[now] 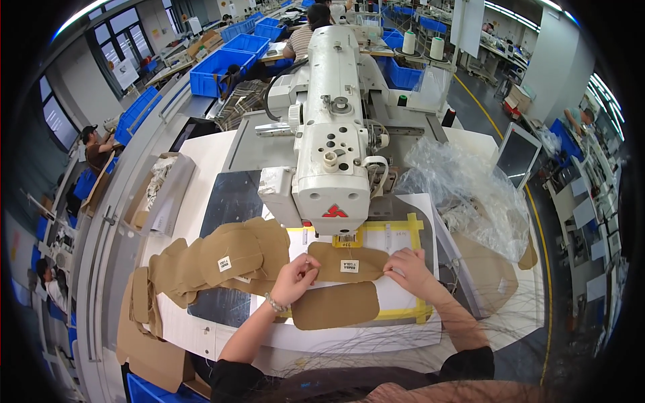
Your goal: Using an industrial programmable sewing machine to sew patterns onto leather components.
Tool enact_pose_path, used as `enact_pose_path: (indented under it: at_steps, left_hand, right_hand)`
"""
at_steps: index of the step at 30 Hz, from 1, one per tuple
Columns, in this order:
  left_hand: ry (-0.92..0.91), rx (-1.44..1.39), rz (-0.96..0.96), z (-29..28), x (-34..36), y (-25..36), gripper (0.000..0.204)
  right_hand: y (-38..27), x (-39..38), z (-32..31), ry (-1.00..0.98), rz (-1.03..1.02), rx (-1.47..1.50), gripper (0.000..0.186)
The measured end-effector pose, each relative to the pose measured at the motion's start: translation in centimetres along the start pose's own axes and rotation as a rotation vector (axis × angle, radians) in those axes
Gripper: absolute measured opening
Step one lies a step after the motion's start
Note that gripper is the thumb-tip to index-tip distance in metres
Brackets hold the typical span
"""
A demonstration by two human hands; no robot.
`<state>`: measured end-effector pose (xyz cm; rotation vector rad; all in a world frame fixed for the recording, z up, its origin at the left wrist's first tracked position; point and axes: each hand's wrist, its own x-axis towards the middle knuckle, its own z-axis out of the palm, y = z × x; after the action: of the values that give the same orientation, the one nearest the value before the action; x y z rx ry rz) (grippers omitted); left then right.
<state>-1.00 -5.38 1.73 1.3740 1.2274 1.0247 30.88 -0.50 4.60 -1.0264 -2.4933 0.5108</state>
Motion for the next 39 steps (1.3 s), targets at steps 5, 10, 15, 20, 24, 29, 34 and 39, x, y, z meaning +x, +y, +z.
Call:
enact_pose_path:
  at_steps: [5,10,15,20,24,29,34,39]
  left_hand:
    - [0.149,0.65,0.351,-1.1,-3.1,0.9,0.019]
    - [0.22,0.498,0.036,-1.4,-3.0,1.8,0.031]
    - [0.214,0.541,0.044,-1.8,-1.1,2.2,0.034]
    - [0.142,0.51,0.091,-1.5,-2.1,3.3,0.027]
    - [0.308,0.35,0.133,-3.5,-5.0,2.5,0.024]
    - [0.403,0.194,0.049,-6.9,-7.5,3.1,0.022]
    - [0.428,0.071,0.018,-9.2,-8.5,3.7,0.024]
    - [0.398,0.07,-0.017,-9.7,-8.2,3.9,0.023]
  right_hand:
    - [-2.8,-5.4,-2.2,0.237,0.344,-0.363,0.025]
    - [0.2,-11.1,-0.4,0.138,0.438,-0.23,0.024]
    - [0.2,-11.2,1.5,0.217,0.375,-0.322,0.02]
    - [-3.0,-7.0,0.0,0.269,0.46,0.0,0.029]
    - [-5.5,-1.2,0.3,0.224,0.285,-0.023,0.027]
    - [-7.3,4.4,2.2,0.199,-0.095,-0.355,0.034]
    - [-6.8,8.4,5.8,0.214,-0.203,-0.475,0.034]
    - [-5.9,10.0,8.5,0.191,-0.171,-0.395,0.036]
